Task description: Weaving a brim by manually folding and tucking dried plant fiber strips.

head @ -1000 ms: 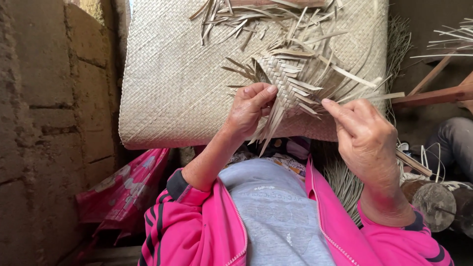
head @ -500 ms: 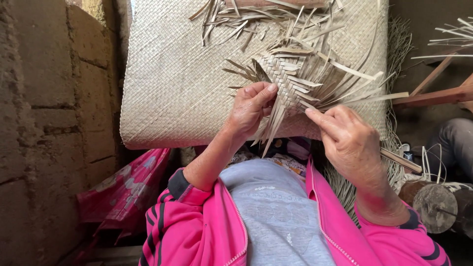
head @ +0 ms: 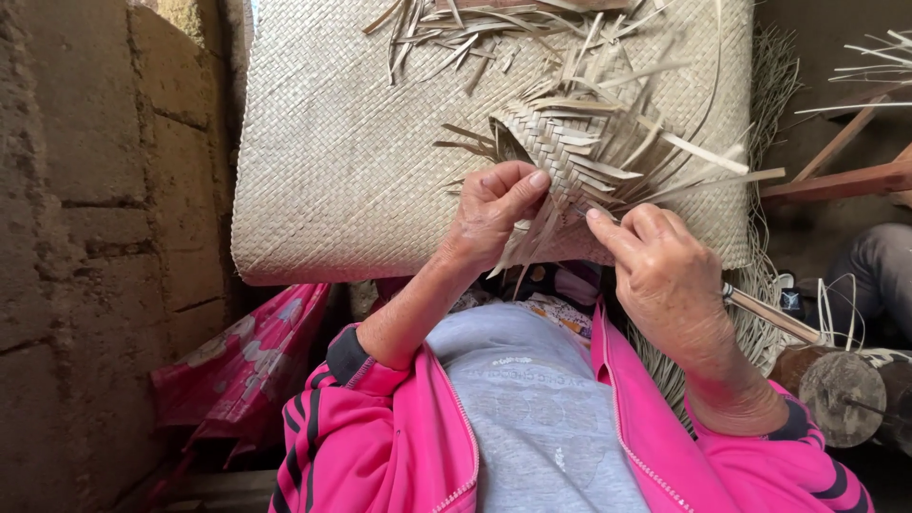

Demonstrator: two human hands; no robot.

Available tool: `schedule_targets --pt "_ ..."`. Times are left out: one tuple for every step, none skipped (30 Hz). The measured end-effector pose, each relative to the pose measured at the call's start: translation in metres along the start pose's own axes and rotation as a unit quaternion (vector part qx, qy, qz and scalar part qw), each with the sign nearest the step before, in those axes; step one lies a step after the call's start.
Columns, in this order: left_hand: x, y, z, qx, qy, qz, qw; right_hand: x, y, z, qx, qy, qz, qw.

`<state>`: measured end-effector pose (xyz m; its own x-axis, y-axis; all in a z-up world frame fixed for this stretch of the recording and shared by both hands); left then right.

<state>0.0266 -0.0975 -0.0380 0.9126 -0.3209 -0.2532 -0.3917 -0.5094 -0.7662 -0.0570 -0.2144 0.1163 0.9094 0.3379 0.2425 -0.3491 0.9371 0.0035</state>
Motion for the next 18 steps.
schedule_targets --pt "0.001 0.001 0.0 0.0 0.0 0.0 1.0 0.0 -0.002 -0.002 0.0 0.0 0.0 1.0" --pt "0.002 0.001 0.001 -0.001 -0.001 -0.001 1.0 -0.001 -0.004 -0.003 0.027 -0.008 -0.002 1.0" --pt "0.003 0.001 0.001 -0.001 -0.001 -0.002 1.0 -0.001 -0.006 -0.004 0.054 -0.015 -0.005 0.998" --pt "0.005 0.0 0.001 -0.001 -0.002 -0.003 1.0 -0.001 -0.007 -0.006 0.054 -0.016 -0.004 0.998" --pt "0.006 0.001 0.003 -0.017 -0.009 0.005 1.0 -0.001 -0.011 -0.007 0.101 -0.026 -0.017 0.994" --pt "0.006 0.002 0.005 -0.033 -0.017 0.014 0.999 -0.002 -0.014 -0.009 0.148 -0.034 -0.03 0.988" --pt "0.005 0.002 0.005 -0.034 -0.019 0.015 0.999 -0.002 -0.014 -0.011 0.149 -0.033 -0.029 0.988" --pt "0.006 0.002 0.005 -0.042 -0.023 0.019 0.999 -0.001 -0.016 -0.013 0.177 -0.041 -0.036 0.983" --pt "0.006 0.001 0.005 -0.05 -0.027 0.024 0.998 0.0 -0.018 -0.014 0.206 -0.049 -0.042 0.977" --pt "0.005 0.001 0.004 -0.049 -0.027 0.024 0.998 0.003 -0.016 -0.014 0.206 -0.048 -0.041 0.976" --pt "0.005 0.005 0.0 -0.049 -0.012 0.041 0.998 0.005 -0.016 -0.014 0.235 -0.059 -0.051 0.969" --pt "0.004 0.008 -0.003 -0.048 0.003 0.057 0.997 0.006 -0.017 -0.013 0.264 -0.069 -0.061 0.96" --pt "0.004 0.007 -0.002 -0.048 0.003 0.057 0.997 0.008 -0.017 -0.013 0.264 -0.069 -0.061 0.96" --pt "0.005 0.007 -0.002 -0.051 0.004 0.057 0.997 0.009 -0.018 -0.012 0.267 -0.068 -0.064 0.959" --pt "0.006 0.007 -0.001 -0.054 0.005 0.057 0.997 0.01 -0.019 -0.012 0.27 -0.066 -0.068 0.958" --pt "0.006 0.004 -0.001 -0.055 0.005 0.057 0.997 0.01 -0.02 -0.01 0.27 -0.066 -0.067 0.958" --pt "0.006 0.0 -0.001 -0.051 0.004 0.048 0.998 0.01 -0.022 -0.011 0.278 -0.048 -0.078 0.956" --pt "0.007 -0.005 -0.001 -0.047 0.003 0.039 0.998 0.01 -0.024 -0.013 0.286 -0.031 -0.089 0.954"
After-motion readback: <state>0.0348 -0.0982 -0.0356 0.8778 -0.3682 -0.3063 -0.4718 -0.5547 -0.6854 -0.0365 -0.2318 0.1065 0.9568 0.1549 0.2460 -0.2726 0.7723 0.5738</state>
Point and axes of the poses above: each hand's wrist, its own x-axis towards the middle knuckle, its own z-axis out of the back of the hand, y = z × x, the point moved 9 cm from there along x, towards the middle knuckle, and after that the axes turned 1 degree about -z, right-handed, at the moved point
